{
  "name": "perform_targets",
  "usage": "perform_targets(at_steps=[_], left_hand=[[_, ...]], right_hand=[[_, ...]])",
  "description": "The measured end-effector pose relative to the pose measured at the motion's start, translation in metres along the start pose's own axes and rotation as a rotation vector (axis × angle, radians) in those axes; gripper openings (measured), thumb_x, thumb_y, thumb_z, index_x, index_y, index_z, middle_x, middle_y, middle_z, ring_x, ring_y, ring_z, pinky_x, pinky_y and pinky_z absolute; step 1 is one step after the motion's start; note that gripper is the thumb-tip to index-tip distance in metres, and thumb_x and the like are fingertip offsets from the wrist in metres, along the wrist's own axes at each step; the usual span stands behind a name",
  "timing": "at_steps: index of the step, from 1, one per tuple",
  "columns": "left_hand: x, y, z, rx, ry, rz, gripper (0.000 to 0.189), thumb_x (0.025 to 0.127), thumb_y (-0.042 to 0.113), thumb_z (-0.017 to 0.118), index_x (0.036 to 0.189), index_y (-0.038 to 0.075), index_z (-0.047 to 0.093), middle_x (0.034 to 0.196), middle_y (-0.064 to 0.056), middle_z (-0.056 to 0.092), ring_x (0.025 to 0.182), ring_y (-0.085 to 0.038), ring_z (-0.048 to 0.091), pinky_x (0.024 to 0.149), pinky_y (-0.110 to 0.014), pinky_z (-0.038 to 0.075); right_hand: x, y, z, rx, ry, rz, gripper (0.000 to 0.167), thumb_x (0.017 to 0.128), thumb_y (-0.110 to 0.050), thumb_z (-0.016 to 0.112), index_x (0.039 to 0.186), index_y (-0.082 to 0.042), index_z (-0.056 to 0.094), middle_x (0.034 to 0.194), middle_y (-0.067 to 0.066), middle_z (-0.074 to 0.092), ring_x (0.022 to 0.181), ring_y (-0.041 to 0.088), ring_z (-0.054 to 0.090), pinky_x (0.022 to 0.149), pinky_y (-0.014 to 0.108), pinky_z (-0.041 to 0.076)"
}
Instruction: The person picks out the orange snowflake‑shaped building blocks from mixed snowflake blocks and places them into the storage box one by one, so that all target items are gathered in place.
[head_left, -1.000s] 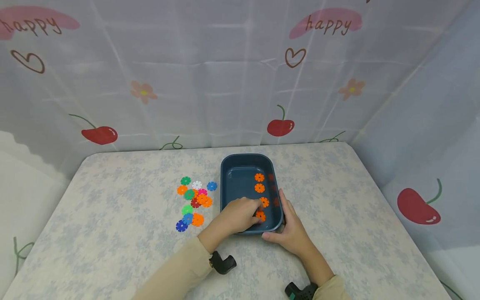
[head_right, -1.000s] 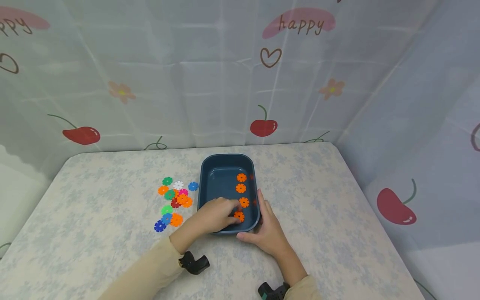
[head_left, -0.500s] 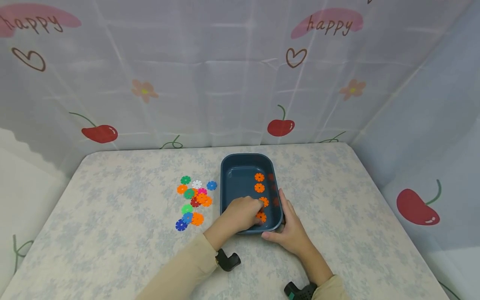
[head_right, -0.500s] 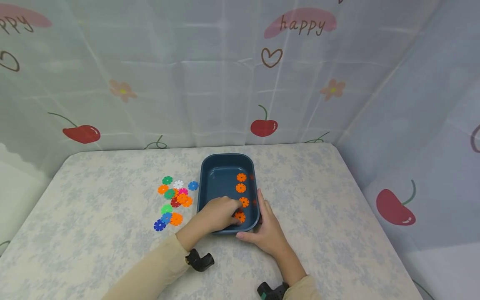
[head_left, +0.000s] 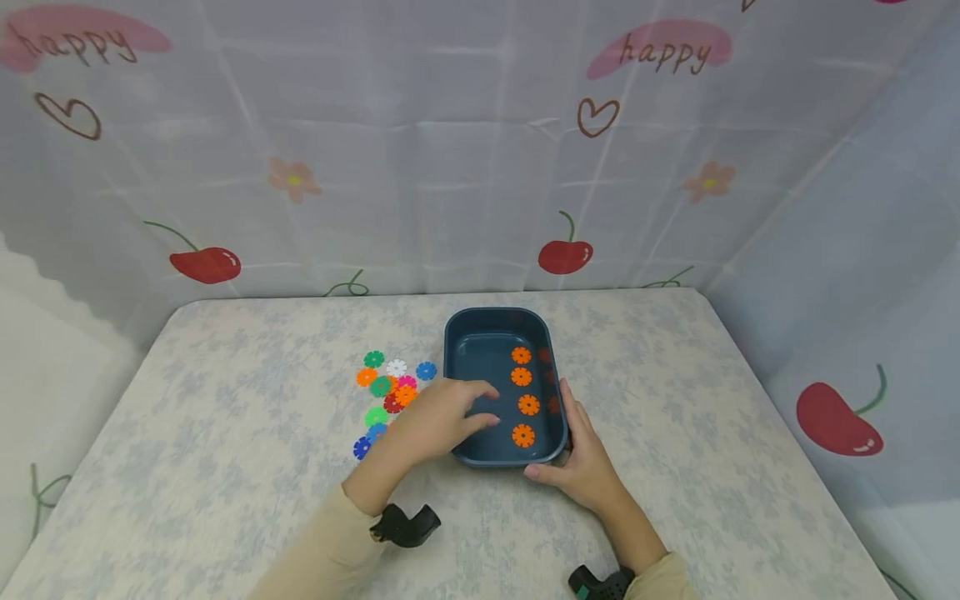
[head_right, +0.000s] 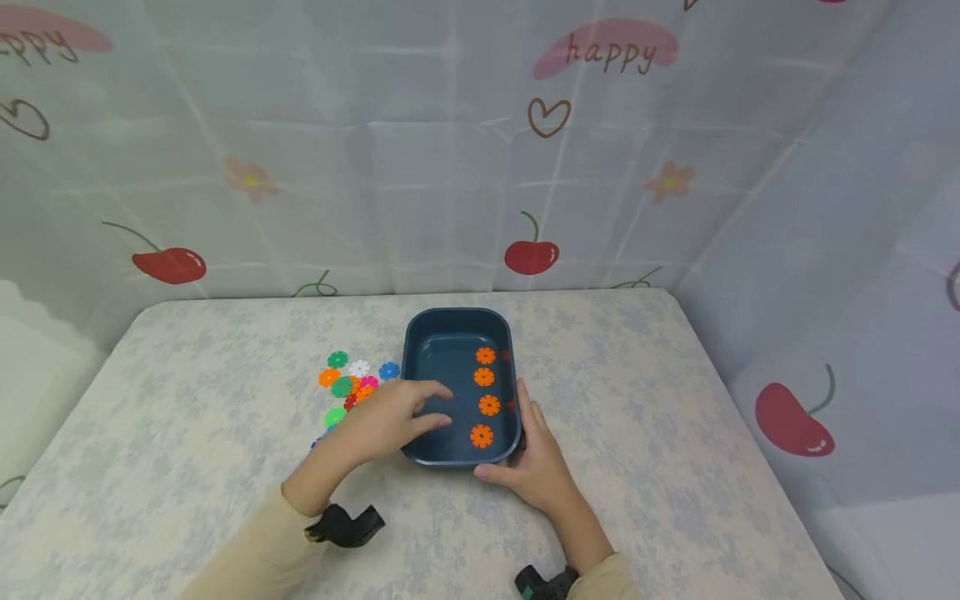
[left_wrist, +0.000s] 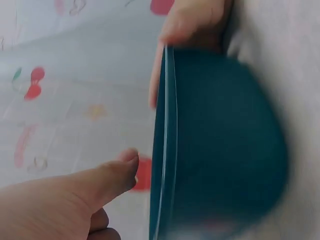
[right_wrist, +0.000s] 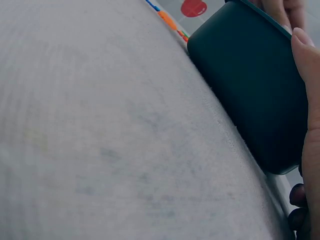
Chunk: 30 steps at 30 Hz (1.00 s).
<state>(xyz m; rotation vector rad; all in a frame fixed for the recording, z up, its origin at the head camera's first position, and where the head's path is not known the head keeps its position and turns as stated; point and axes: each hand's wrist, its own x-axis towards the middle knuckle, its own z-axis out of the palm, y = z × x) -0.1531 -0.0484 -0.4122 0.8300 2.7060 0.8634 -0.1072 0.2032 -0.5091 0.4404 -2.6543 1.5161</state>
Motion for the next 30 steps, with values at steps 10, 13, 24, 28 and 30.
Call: perform_targets(at_steps=[10,13,24,28,30], left_hand=[[-0.047,-0.101,-0.033,0.063,0.168,-0.341,0.045,0.097,0.026,0.065,0.138,0.012,0.055,0.059,0.003,0.036,0.050,-0.014,0.032,0.049,-0.028,0.031],[-0.055,-0.129,-0.036,0.073,0.183,-0.397,0.048,0.097,0.027,0.064,0.140,0.013,0.051,0.060,0.001,0.035,0.052,-0.015,0.029,0.049,-0.030,0.028],[-0.050,-0.159,-0.033,0.028,0.154,-0.442,0.051,0.097,0.033,0.064,0.142,0.012,0.051,0.079,-0.008,0.056,0.063,-0.019,0.043,0.062,-0.037,0.043],[-0.048,-0.161,-0.031,0.042,0.174,-0.442,0.050,0.096,0.034,0.065,0.140,0.012,0.054,0.089,-0.011,0.064,0.074,-0.021,0.054,0.077,-0.047,0.051],[-0.047,-0.161,-0.030,0.046,0.187,-0.443,0.048,0.096,0.034,0.066,0.138,0.012,0.056,0.088,-0.011,0.064,0.074,-0.021,0.054,0.075,-0.045,0.050]], right_hand=[[-0.001,-0.002,0.002,-0.007,0.012,0.037,0.131,0.068,-0.029,0.092,0.159,-0.036,-0.001,0.161,0.008,0.024,0.140,0.026,0.040,0.104,0.045,0.047],[0.000,-0.002,0.002,0.007,0.009,0.040,0.130,0.069,-0.029,0.092,0.159,-0.037,-0.001,0.160,0.008,0.025,0.138,0.026,0.043,0.102,0.036,0.049],[0.000,-0.001,0.002,0.014,0.004,0.031,0.130,0.069,-0.029,0.092,0.159,-0.035,-0.002,0.160,0.009,0.024,0.139,0.026,0.041,0.104,0.034,0.047],[0.000,-0.001,0.002,0.033,0.001,0.028,0.131,0.069,-0.028,0.092,0.159,-0.035,-0.002,0.159,0.009,0.026,0.137,0.026,0.044,0.103,0.028,0.047],[0.000,-0.001,0.001,0.038,0.002,0.029,0.131,0.069,-0.027,0.092,0.159,-0.035,-0.002,0.159,0.009,0.025,0.137,0.026,0.044,0.102,0.027,0.047]])
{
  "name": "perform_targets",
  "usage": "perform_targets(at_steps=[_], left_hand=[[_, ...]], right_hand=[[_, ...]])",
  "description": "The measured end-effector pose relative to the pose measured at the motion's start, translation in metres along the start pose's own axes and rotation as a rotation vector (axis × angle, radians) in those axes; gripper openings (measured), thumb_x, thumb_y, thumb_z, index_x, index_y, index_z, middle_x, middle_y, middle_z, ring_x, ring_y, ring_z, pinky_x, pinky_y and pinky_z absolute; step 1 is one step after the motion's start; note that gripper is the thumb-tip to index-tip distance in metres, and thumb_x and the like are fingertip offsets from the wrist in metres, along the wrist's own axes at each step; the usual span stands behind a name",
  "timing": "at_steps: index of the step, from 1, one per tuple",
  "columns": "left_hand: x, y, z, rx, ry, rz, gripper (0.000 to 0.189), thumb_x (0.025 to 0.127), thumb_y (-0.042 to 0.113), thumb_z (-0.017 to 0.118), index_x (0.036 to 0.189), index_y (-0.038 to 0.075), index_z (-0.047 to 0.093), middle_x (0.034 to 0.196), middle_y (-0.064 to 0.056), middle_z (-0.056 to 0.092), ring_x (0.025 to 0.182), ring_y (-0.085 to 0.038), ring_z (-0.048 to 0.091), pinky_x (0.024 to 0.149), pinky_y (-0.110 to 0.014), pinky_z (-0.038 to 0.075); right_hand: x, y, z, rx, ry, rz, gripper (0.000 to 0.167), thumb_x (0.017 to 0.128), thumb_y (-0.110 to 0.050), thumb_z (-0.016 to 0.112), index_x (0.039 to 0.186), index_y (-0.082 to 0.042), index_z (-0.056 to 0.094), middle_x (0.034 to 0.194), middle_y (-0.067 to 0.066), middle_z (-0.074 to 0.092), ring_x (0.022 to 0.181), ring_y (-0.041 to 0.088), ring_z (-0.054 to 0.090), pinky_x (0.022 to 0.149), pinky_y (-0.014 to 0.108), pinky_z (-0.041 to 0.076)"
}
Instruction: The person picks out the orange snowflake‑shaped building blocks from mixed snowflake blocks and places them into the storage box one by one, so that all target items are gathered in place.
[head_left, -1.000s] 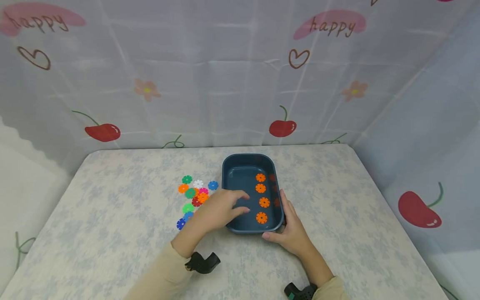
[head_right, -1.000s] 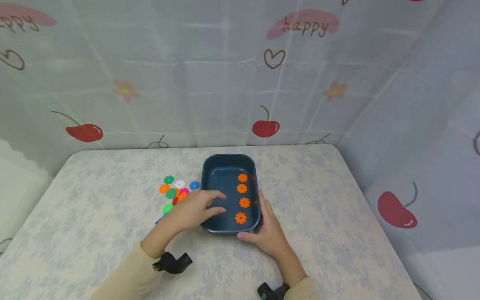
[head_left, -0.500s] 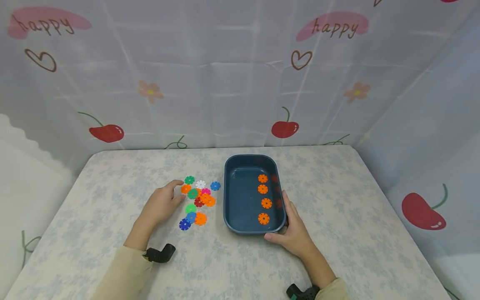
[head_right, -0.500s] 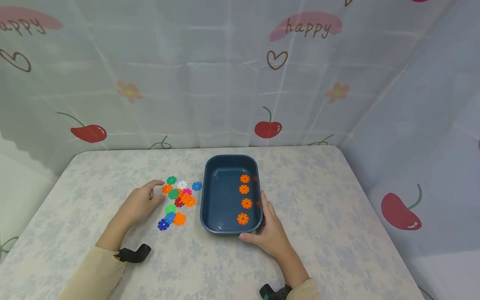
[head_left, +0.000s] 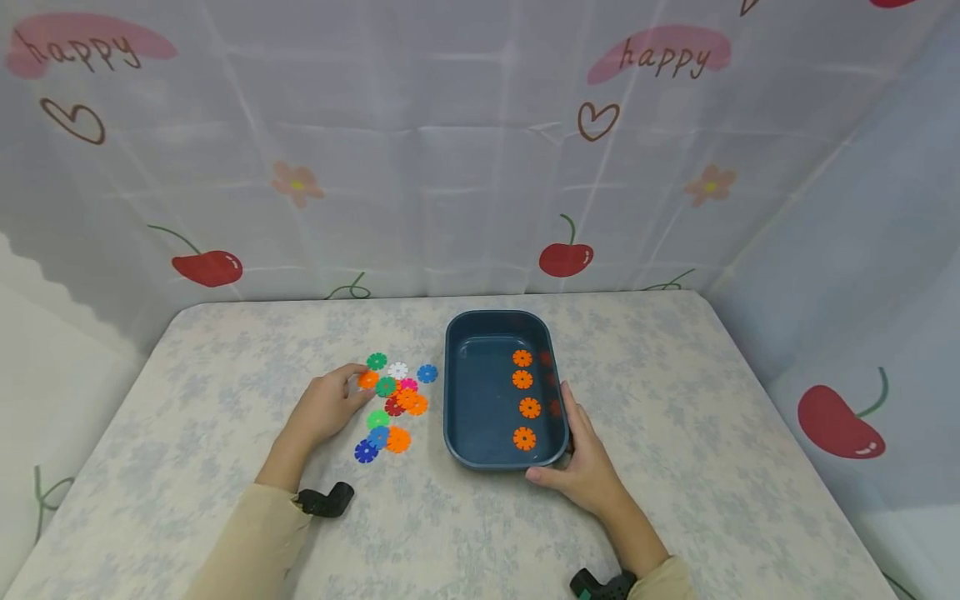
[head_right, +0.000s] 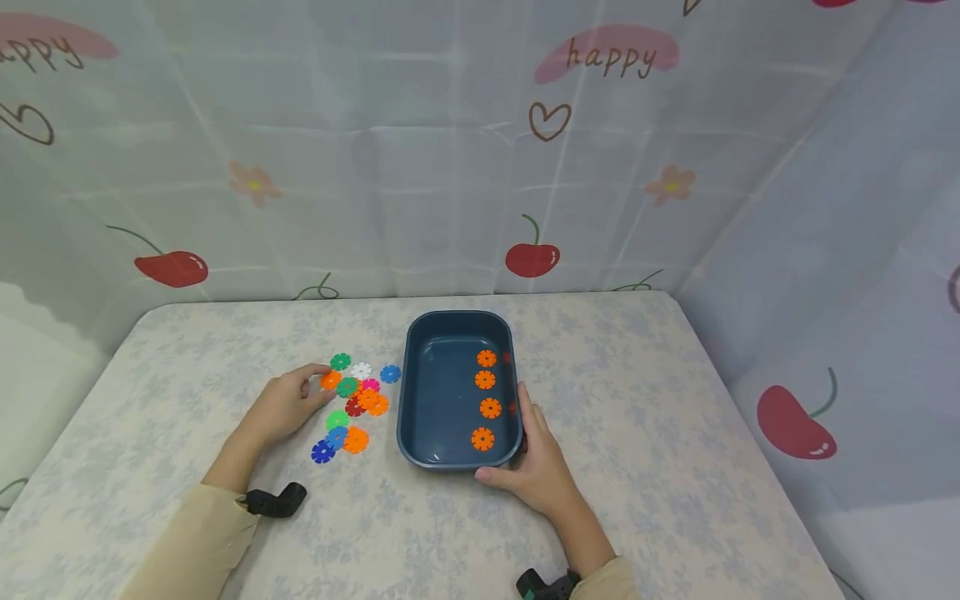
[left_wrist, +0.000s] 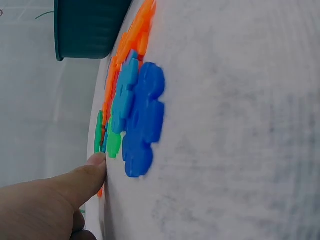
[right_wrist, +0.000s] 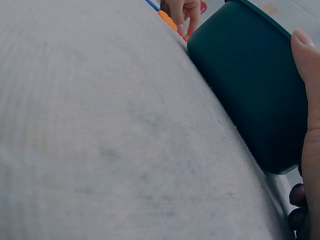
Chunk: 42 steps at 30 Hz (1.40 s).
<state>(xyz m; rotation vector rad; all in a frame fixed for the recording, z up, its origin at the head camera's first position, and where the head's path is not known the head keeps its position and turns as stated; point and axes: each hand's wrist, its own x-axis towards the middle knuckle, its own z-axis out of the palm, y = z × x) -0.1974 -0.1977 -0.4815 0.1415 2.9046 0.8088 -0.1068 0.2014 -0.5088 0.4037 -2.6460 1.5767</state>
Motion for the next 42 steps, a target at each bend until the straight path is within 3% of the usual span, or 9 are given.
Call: perform_targets(at_steps=[4,8,13,21,27,33,38,42], left_hand=[[-0.001,0.000,0.002,-0.012,0.024,-0.011,0.044,0.095,0.034,0.067,0.132,0.012,0.060,0.074,-0.007,0.052,0.064,-0.021,0.042,0.059,-0.034,0.038],[-0.002,-0.001,0.004,-0.028,0.042,-0.016,0.041,0.094,0.033,0.068,0.128,0.012,0.061,0.069,-0.005,0.046,0.060,-0.019,0.037,0.055,-0.031,0.032],[-0.003,-0.002,0.005,-0.035,0.048,-0.025,0.040,0.094,0.033,0.068,0.124,0.008,0.059,0.071,-0.005,0.046,0.060,-0.019,0.038,0.056,-0.031,0.033],[-0.009,-0.003,0.003,-0.037,0.036,-0.048,0.044,0.094,0.036,0.068,0.124,0.005,0.058,0.083,-0.009,0.058,0.074,-0.022,0.052,0.070,-0.036,0.047],[-0.017,0.003,-0.007,-0.070,0.036,-0.026,0.042,0.094,0.036,0.068,0.122,0.008,0.056,0.074,-0.006,0.047,0.064,-0.020,0.041,0.060,-0.034,0.040],[-0.023,0.032,-0.015,-0.090,0.055,0.081,0.038,0.093,0.033,0.070,0.117,0.008,0.056,0.065,0.000,0.036,0.053,-0.014,0.030,0.049,-0.026,0.028],[-0.031,0.069,-0.019,-0.118,0.028,0.147,0.037,0.092,0.030,0.071,0.118,0.009,0.056,0.062,0.002,0.033,0.049,-0.013,0.028,0.048,-0.025,0.025],[-0.036,0.099,-0.015,-0.138,0.001,0.242,0.037,0.091,0.032,0.072,0.118,0.012,0.057,0.061,0.003,0.035,0.050,-0.011,0.029,0.048,-0.023,0.025]], right_hand=[[0.000,0.000,0.000,-0.005,0.001,0.004,0.131,0.069,-0.028,0.092,0.159,-0.036,-0.002,0.160,0.008,0.025,0.138,0.026,0.043,0.103,0.028,0.047],[0.000,0.000,0.000,0.002,-0.004,0.001,0.130,0.069,-0.027,0.092,0.159,-0.035,-0.002,0.160,0.009,0.025,0.137,0.027,0.044,0.102,0.028,0.048],[0.000,0.000,0.000,0.005,0.000,-0.004,0.131,0.069,-0.027,0.092,0.159,-0.035,-0.002,0.161,0.009,0.024,0.138,0.027,0.044,0.102,0.025,0.047],[-0.001,-0.001,0.000,-0.010,0.006,0.006,0.131,0.068,-0.027,0.092,0.159,-0.035,-0.001,0.161,0.008,0.024,0.138,0.027,0.043,0.102,0.030,0.048],[-0.001,-0.002,0.000,-0.027,0.007,0.013,0.131,0.068,-0.028,0.092,0.159,-0.035,-0.002,0.160,0.009,0.025,0.139,0.027,0.042,0.104,0.042,0.047],[0.000,-0.002,-0.001,-0.018,0.004,0.020,0.130,0.069,-0.028,0.092,0.159,-0.036,-0.002,0.160,0.009,0.024,0.139,0.028,0.042,0.103,0.041,0.048],[0.000,-0.001,0.000,0.007,-0.004,0.009,0.130,0.069,-0.025,0.091,0.159,-0.036,-0.002,0.161,0.009,0.022,0.138,0.029,0.043,0.102,0.031,0.049],[0.000,0.000,0.000,0.004,-0.005,-0.007,0.130,0.069,-0.025,0.092,0.159,-0.035,-0.002,0.161,0.010,0.022,0.137,0.032,0.045,0.100,0.033,0.050]])
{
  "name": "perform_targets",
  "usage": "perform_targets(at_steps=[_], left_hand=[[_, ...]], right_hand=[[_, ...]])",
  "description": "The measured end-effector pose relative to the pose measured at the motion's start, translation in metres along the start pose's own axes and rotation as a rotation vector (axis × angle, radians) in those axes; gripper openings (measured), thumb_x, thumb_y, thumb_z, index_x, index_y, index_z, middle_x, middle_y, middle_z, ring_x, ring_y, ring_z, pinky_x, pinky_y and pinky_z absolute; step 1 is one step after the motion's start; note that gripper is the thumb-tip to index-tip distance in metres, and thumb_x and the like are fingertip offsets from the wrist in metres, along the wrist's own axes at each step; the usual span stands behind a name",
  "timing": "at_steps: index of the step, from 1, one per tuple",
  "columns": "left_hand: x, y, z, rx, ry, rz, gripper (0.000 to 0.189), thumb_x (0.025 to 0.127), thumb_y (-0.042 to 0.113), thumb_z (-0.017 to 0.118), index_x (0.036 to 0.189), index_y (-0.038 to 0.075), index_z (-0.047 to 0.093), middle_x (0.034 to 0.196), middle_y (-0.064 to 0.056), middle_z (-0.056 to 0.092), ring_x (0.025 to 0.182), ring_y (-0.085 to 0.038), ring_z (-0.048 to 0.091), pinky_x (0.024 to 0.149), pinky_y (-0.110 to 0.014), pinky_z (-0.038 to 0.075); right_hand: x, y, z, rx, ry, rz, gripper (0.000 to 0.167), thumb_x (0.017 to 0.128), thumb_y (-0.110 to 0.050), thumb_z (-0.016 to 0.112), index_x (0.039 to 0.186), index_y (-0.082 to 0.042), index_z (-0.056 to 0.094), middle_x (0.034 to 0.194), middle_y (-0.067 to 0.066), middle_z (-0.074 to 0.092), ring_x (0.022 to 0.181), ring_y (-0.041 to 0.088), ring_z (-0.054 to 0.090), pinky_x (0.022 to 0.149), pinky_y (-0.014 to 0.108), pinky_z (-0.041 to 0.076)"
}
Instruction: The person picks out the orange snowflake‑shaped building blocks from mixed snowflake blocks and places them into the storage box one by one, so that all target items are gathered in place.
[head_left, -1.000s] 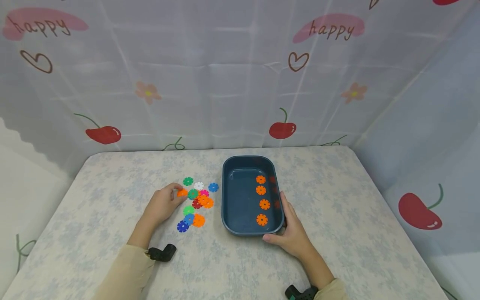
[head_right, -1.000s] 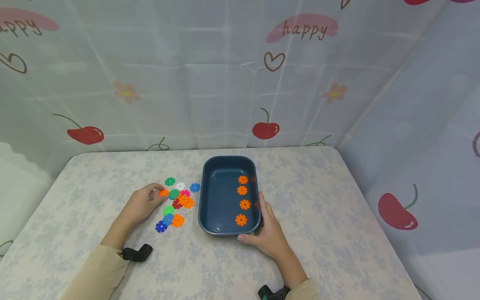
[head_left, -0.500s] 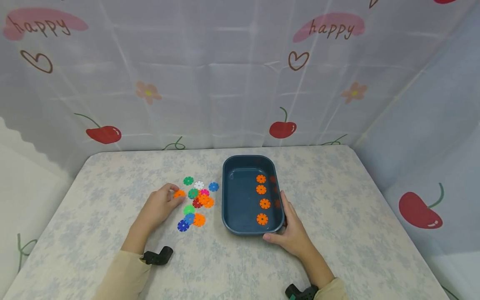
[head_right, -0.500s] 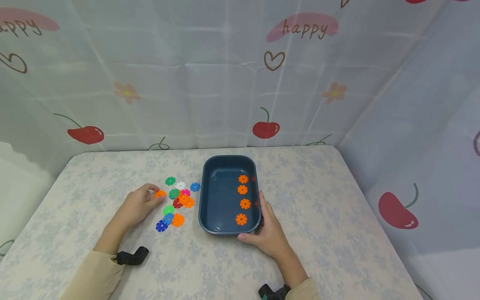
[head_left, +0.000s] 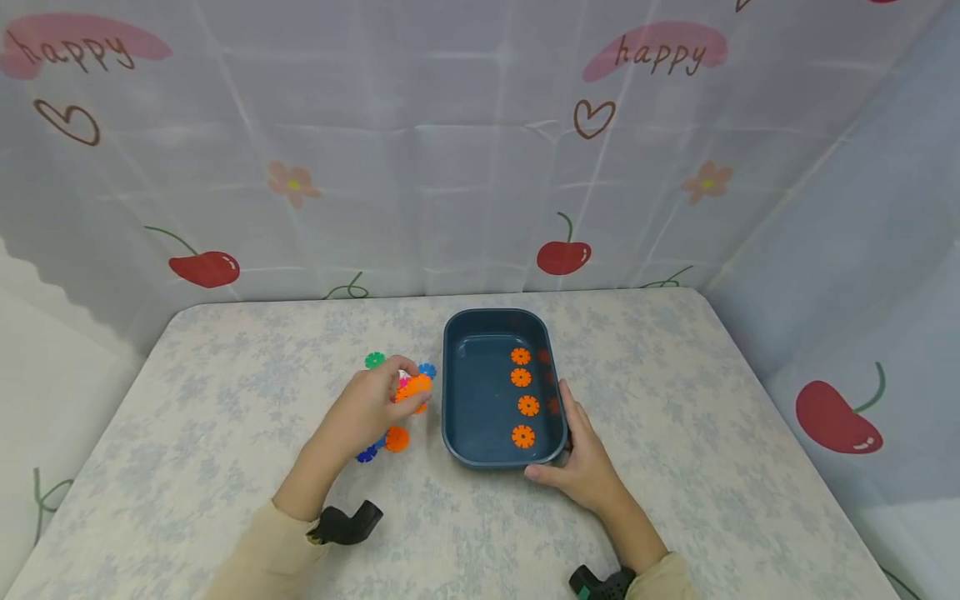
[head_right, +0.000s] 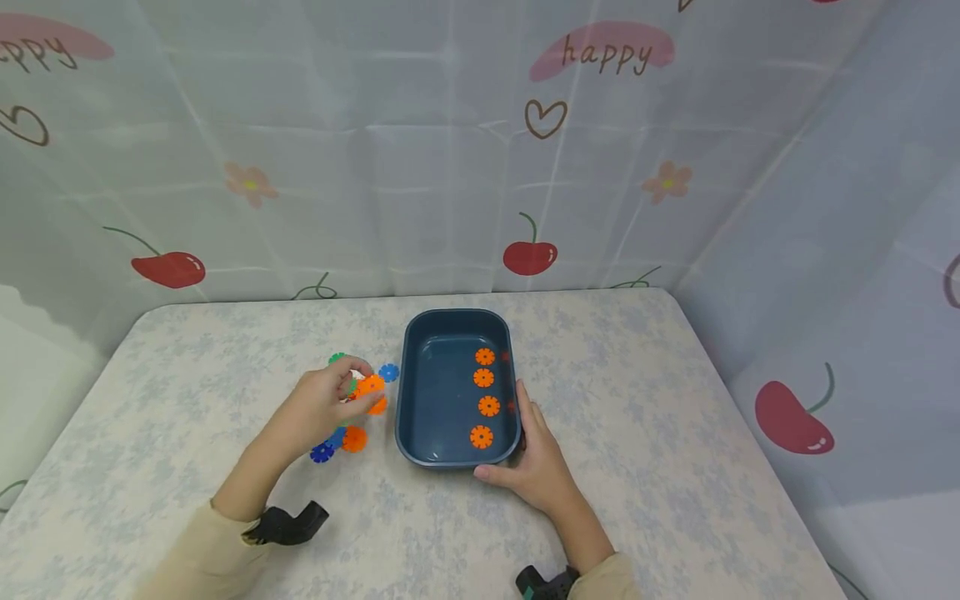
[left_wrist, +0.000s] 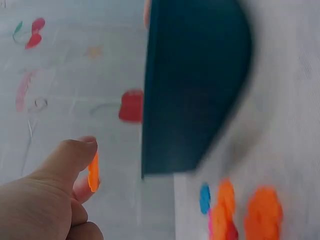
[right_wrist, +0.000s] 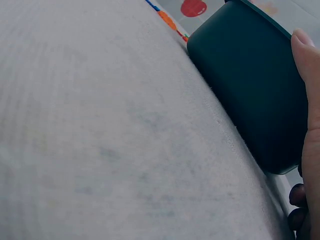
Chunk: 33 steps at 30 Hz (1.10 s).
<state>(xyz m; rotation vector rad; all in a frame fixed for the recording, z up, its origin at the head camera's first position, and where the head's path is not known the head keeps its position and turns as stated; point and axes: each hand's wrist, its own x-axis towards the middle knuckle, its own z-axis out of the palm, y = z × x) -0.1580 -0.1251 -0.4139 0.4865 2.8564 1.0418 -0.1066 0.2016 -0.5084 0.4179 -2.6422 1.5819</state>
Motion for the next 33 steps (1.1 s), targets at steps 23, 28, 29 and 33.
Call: perform_targets(at_steps=[23,28,29,33], left_hand=[[0.028,0.066,0.070,0.379,-0.295,0.264,0.033,0.086,0.041,0.076,0.101,0.013,0.067,0.078,0.004,0.065,0.065,-0.009,0.056,0.065,-0.023,0.052],[0.030,0.069,0.078,0.440,-0.325,0.286,0.029,0.086,0.038,0.077,0.097,0.013,0.068,0.069,0.004,0.058,0.059,-0.011,0.051,0.058,-0.022,0.045],[0.031,0.069,0.079,0.445,-0.328,0.289,0.029,0.086,0.038,0.078,0.097,0.013,0.068,0.068,0.004,0.057,0.058,-0.011,0.051,0.057,-0.023,0.044],[0.032,0.067,0.083,0.452,-0.337,0.289,0.026,0.084,0.035,0.080,0.095,0.015,0.069,0.071,0.004,0.061,0.061,-0.011,0.052,0.059,-0.023,0.045]], right_hand=[[0.000,0.002,0.000,0.003,0.002,-0.020,0.130,0.069,-0.023,0.092,0.159,-0.035,-0.002,0.160,0.012,0.025,0.138,0.031,0.043,0.103,0.025,0.046],[-0.001,0.003,0.000,0.006,0.006,-0.023,0.130,0.069,-0.023,0.092,0.159,-0.035,-0.001,0.161,0.012,0.025,0.138,0.031,0.043,0.103,0.023,0.046],[-0.001,0.003,0.001,0.006,0.005,-0.023,0.130,0.069,-0.022,0.092,0.159,-0.035,-0.001,0.161,0.012,0.025,0.138,0.031,0.043,0.103,0.022,0.046],[0.000,0.004,0.001,0.002,0.003,-0.022,0.130,0.069,-0.022,0.092,0.159,-0.035,-0.001,0.161,0.011,0.024,0.139,0.030,0.042,0.103,0.022,0.045]])
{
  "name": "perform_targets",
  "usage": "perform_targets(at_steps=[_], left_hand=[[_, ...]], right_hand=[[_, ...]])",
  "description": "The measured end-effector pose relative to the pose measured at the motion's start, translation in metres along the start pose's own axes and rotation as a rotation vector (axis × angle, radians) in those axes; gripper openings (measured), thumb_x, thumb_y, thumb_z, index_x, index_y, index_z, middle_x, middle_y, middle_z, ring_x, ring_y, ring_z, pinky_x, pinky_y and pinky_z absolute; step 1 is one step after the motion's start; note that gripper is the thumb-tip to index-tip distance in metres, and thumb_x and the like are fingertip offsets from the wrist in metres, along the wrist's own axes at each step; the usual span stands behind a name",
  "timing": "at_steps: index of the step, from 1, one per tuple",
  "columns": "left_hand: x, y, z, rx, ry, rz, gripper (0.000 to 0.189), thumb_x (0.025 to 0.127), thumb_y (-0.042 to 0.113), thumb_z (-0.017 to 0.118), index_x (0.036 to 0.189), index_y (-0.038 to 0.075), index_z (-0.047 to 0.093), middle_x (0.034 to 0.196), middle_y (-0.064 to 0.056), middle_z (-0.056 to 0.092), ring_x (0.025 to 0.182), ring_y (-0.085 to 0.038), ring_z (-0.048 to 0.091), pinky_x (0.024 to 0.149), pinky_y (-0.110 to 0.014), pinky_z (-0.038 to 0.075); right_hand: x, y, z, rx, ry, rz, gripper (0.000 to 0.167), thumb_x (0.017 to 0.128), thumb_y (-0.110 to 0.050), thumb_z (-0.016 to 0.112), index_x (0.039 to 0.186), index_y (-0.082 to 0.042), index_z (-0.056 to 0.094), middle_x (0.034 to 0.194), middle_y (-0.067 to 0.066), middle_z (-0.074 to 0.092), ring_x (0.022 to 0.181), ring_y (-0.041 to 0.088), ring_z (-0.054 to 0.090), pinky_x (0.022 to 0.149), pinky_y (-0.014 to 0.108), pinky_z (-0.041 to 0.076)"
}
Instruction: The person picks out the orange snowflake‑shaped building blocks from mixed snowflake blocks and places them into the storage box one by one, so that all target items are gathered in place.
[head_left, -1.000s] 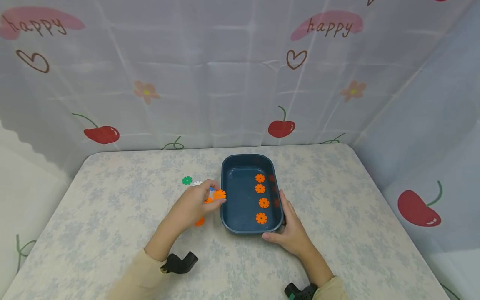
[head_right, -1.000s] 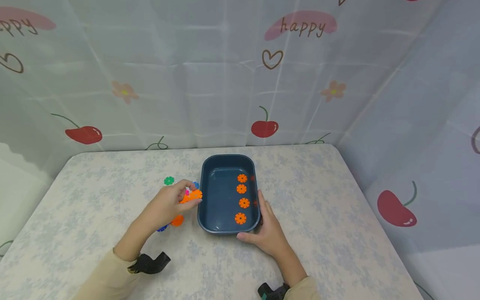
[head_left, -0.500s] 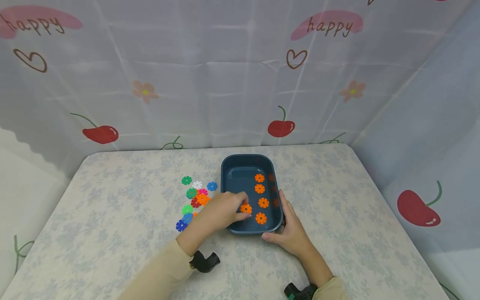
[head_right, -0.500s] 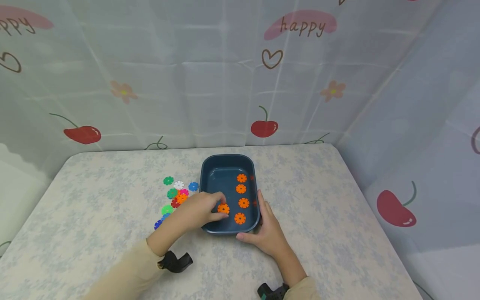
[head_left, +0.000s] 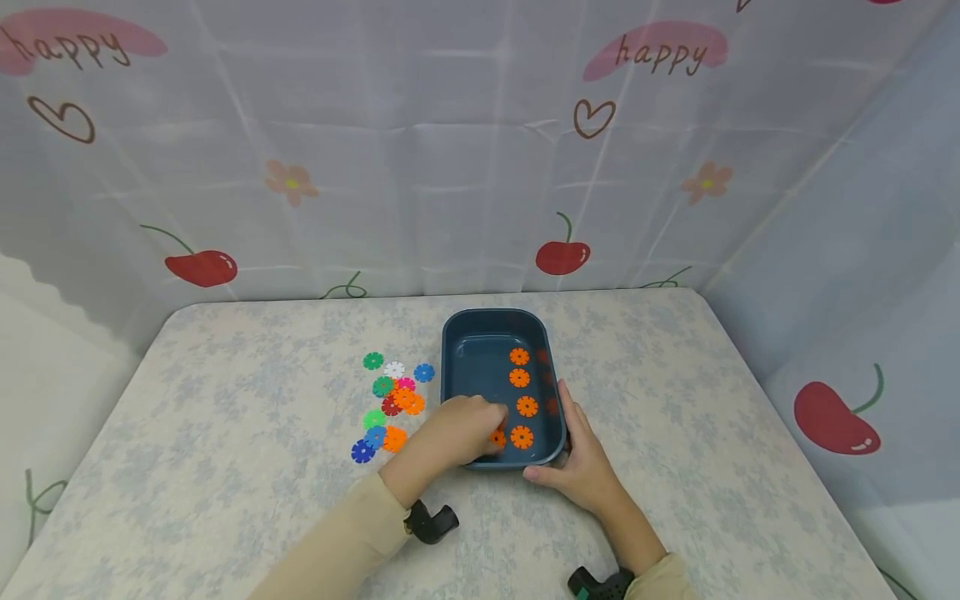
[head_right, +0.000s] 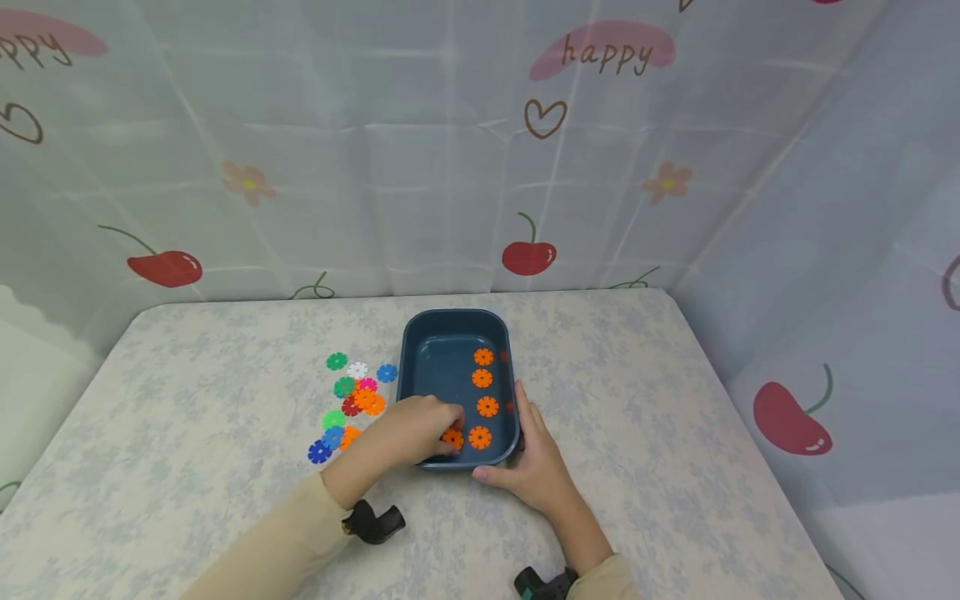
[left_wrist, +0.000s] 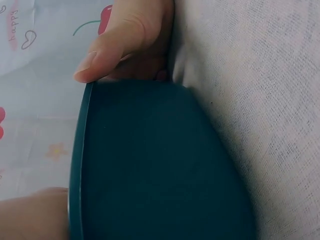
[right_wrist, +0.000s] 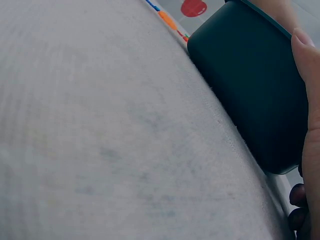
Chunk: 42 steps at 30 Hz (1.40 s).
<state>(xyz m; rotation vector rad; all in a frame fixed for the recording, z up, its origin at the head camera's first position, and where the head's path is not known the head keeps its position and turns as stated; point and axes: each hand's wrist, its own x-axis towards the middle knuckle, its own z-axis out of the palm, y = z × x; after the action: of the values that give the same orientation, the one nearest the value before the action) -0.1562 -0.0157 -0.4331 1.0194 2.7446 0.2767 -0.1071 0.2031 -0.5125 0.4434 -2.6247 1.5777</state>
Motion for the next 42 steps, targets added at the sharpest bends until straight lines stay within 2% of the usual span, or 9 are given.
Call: perform_targets(at_steps=[11,13,18,21,25,27,32,36,42], left_hand=[[-0.005,-0.003,-0.007,-0.144,-0.016,-0.012,0.027,0.084,0.028,0.080,0.107,0.016,0.072,0.094,0.002,0.073,0.075,-0.009,0.061,0.072,-0.024,0.054],[-0.010,-0.005,-0.013,-0.214,0.016,-0.012,0.030,0.086,0.028,0.079,0.112,0.017,0.071,0.098,0.003,0.073,0.076,-0.008,0.062,0.073,-0.024,0.053],[-0.032,-0.018,-0.028,-0.400,0.153,-0.060,0.036,0.089,0.032,0.075,0.121,0.019,0.066,0.063,0.005,0.051,0.052,-0.009,0.043,0.052,-0.022,0.038],[-0.050,-0.034,-0.031,-0.499,0.260,-0.136,0.035,0.092,0.033,0.072,0.124,0.022,0.064,0.057,0.006,0.031,0.046,-0.009,0.028,0.047,-0.023,0.028],[-0.074,-0.061,-0.025,-0.554,0.366,-0.276,0.034,0.093,0.030,0.070,0.125,0.019,0.063,0.059,0.006,0.024,0.049,-0.010,0.021,0.048,-0.023,0.025],[-0.085,-0.073,-0.017,-0.529,0.358,-0.353,0.036,0.093,0.029,0.071,0.125,0.017,0.063,0.060,0.005,0.024,0.049,-0.011,0.021,0.049,-0.024,0.024],[-0.102,-0.092,0.013,-0.462,0.230,-0.479,0.041,0.089,0.032,0.075,0.126,0.019,0.063,0.059,0.005,0.028,0.050,-0.012,0.027,0.048,-0.024,0.025],[-0.110,-0.097,0.031,-0.423,0.206,-0.492,0.044,0.087,0.035,0.077,0.126,0.021,0.063,0.060,0.006,0.027,0.053,-0.011,0.026,0.049,-0.024,0.022],[-0.112,-0.094,0.038,-0.390,0.203,-0.484,0.036,0.087,0.036,0.076,0.118,0.022,0.064,0.062,0.006,0.028,0.056,-0.012,0.029,0.051,-0.025,0.022]], right_hand=[[0.000,-0.002,-0.001,0.000,-0.009,-0.006,0.129,0.070,-0.025,0.091,0.159,-0.034,-0.002,0.160,0.013,0.024,0.136,0.032,0.045,0.101,0.027,0.048],[0.000,-0.003,-0.001,-0.016,-0.007,-0.006,0.129,0.070,-0.025,0.091,0.159,-0.033,-0.002,0.160,0.013,0.025,0.135,0.032,0.045,0.101,0.031,0.049],[0.001,-0.004,-0.001,-0.039,-0.002,0.000,0.130,0.070,-0.026,0.091,0.160,-0.031,-0.003,0.160,0.013,0.026,0.137,0.032,0.043,0.104,0.038,0.048],[0.001,-0.004,-0.001,-0.035,0.002,0.009,0.130,0.070,-0.027,0.091,0.160,-0.031,-0.002,0.160,0.012,0.025,0.138,0.031,0.043,0.104,0.037,0.048],[0.001,-0.005,-0.001,-0.041,0.004,0.015,0.130,0.069,-0.028,0.091,0.160,-0.032,-0.002,0.160,0.012,0.024,0.138,0.031,0.043,0.104,0.040,0.048],[0.001,-0.005,-0.001,-0.047,0.000,0.014,0.130,0.070,-0.028,0.091,0.160,-0.030,-0.003,0.160,0.013,0.024,0.138,0.032,0.042,0.104,0.044,0.048],[0.002,-0.005,-0.001,-0.055,0.009,0.035,0.131,0.068,-0.028,0.092,0.160,-0.028,-0.001,0.160,0.010,0.025,0.138,0.029,0.043,0.104,0.043,0.047],[0.002,-0.005,-0.001,-0.053,0.009,0.046,0.131,0.068,-0.028,0.092,0.160,-0.031,-0.001,0.160,0.010,0.025,0.139,0.028,0.042,0.105,0.045,0.046],[0.001,-0.005,0.000,-0.045,0.013,0.053,0.132,0.068,-0.027,0.092,0.159,-0.035,-0.002,0.160,0.009,0.025,0.139,0.027,0.041,0.106,0.042,0.046]])
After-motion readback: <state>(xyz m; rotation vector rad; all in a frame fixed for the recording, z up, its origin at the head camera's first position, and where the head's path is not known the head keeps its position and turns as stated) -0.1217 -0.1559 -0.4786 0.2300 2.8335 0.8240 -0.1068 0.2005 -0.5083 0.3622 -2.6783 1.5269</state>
